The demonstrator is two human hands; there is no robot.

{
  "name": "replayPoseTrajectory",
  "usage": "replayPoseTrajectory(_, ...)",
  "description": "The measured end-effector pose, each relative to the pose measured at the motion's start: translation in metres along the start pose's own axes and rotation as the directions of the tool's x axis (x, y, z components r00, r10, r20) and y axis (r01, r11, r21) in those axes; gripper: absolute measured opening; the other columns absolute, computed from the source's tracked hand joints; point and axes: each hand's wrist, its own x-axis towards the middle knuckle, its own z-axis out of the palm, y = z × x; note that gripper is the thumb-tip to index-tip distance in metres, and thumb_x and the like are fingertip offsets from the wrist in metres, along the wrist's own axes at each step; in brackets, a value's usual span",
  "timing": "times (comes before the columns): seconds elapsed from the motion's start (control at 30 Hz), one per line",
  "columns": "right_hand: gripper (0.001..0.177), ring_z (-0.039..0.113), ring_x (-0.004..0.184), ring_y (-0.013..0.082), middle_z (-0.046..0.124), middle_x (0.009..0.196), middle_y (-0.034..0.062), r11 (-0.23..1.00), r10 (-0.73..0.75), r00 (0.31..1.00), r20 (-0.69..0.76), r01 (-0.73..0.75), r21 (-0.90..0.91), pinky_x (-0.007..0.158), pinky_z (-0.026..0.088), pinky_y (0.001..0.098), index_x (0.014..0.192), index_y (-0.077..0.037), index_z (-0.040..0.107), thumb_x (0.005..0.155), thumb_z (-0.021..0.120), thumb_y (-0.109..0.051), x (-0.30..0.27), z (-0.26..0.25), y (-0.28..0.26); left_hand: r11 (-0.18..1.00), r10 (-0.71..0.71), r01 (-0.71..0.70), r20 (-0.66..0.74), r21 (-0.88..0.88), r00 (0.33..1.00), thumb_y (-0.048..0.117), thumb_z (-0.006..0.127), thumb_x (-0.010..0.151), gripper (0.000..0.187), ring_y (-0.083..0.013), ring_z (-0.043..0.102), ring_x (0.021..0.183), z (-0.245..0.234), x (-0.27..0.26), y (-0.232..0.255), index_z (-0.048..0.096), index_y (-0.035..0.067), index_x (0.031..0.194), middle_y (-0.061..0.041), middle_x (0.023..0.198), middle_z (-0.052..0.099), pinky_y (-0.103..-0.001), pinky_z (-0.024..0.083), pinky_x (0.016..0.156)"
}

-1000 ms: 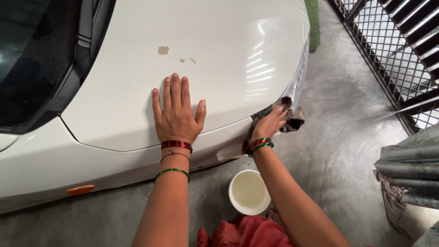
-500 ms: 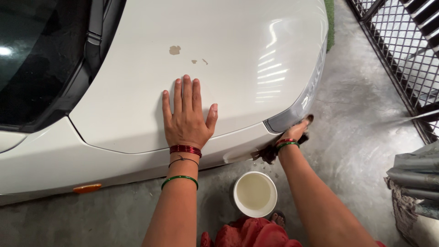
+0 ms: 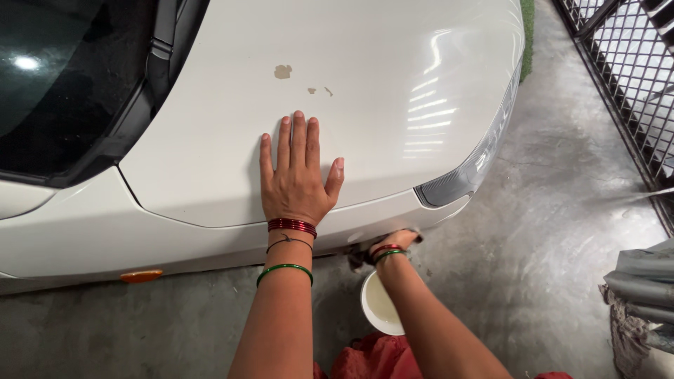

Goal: The person wipes the exterior of a white car using a cloth. They clean the front bumper, hood, side mirror, and door panels, occasionally dipping the cloth into a bucket of water to rinse it.

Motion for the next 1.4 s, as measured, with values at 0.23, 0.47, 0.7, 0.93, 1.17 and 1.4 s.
replayPoseTrajectory(0.23, 0.075, 0.047, 0.137, 0.0327, 0.05, 0.155, 0.009, 0.989, 0.133, 0.988, 0.076, -0.137, 0.048, 0.117, 0.035, 0.0508, 0.146, -0.01, 0.052, 0.095, 0.031, -0.061, -0.08, 0.015, 0.015, 1.0, -0.002, 0.002, -0.014, 0.005, 1.0, 0.051, 0.045, 0.104, 0.064, -0.0246, 0.038, 0.15, 0.0, 0.0, 0.0, 0.05, 0.012, 0.155, -0.009, 0.161, 0.045, -0.051, 0.025, 0.125)
replayPoseTrajectory(0.47, 0.073, 0.046, 0.14, 0.0314, 0.043, 0.158, 0.0073, 1.0, -0.013, 1.0, -0.016, 0.013, 0.001, 0.119, 0.036, 0.0493, 0.153, -0.008, 0.039, 0.102, 0.026, -0.058, -0.129, 0.046, -0.017, 1.0, 0.0, 0.001, -0.015, 0.028, 1.0, 0.051, 0.044, 0.105, 0.063, -0.0243, 0.039, 0.15, -0.001, 0.0, 0.0, 0.05, 0.013, 0.154, -0.009, 0.161, 0.046, -0.05, 0.026, 0.126)
replayPoseTrajectory(0.7, 0.08, 0.017, 0.156, 0.0278, 0.009, 0.171, 0.009, 0.892, -0.369, 0.928, 0.042, 0.367, -0.265, 0.125, 0.017, 0.0416, 0.162, -0.01, 0.008, 0.101, 0.028, -0.057, -0.157, 0.062, -0.031, 0.998, 0.01, -0.01, -0.01, 0.054, 1.0, 0.051, 0.04, 0.106, 0.063, -0.0243, 0.039, 0.149, 0.0, 0.0, 0.0, 0.05, 0.012, 0.155, -0.008, 0.16, 0.046, -0.05, 0.026, 0.125)
replayPoseTrajectory(0.93, 0.07, 0.002, 0.158, 0.0361, 0.014, 0.171, 0.0152, 0.366, -0.655, 0.654, 0.38, 0.714, -0.597, 0.126, -0.005, 0.0483, 0.165, -0.012, 0.011, 0.108, 0.023, -0.051, -0.19, 0.077, -0.032, 0.998, 0.024, -0.023, -0.01, 0.05, 1.0, 0.053, 0.035, 0.107, 0.065, -0.0258, 0.037, 0.151, 0.0, 0.0, -0.002, 0.048, 0.01, 0.154, -0.01, 0.161, 0.045, -0.052, 0.024, 0.125)
replayPoseTrajectory(1.17, 0.059, 0.018, 0.16, 0.0405, 0.034, 0.167, 0.0192, -0.286, -0.6, 0.105, 0.793, 0.898, -0.335, 0.126, -0.003, 0.0665, 0.165, -0.016, 0.027, 0.11, 0.043, -0.027, -0.223, 0.07, -0.016, 0.997, 0.022, -0.022, -0.009, -0.077, 1.0, 0.06, 0.031, 0.107, 0.074, -0.0269, 0.034, 0.152, -0.003, -0.002, -0.004, 0.047, 0.006, 0.154, -0.013, 0.161, 0.042, -0.052, 0.021, 0.126)
replayPoseTrajectory(1.4, 0.058, 0.021, 0.157, 0.0392, 0.034, 0.164, 0.0205, -0.492, -0.502, 0.054, 0.863, 0.803, -0.336, 0.124, 0.004, 0.0643, 0.161, -0.016, 0.035, 0.105, 0.048, -0.025, -0.197, 0.053, -0.044, 0.999, 0.036, -0.037, -0.018, -0.04, 0.999, 0.059, 0.028, 0.107, 0.073, -0.0279, 0.035, 0.151, -0.004, 0.0, -0.004, 0.048, 0.006, 0.153, -0.013, 0.16, 0.044, -0.053, 0.023, 0.125)
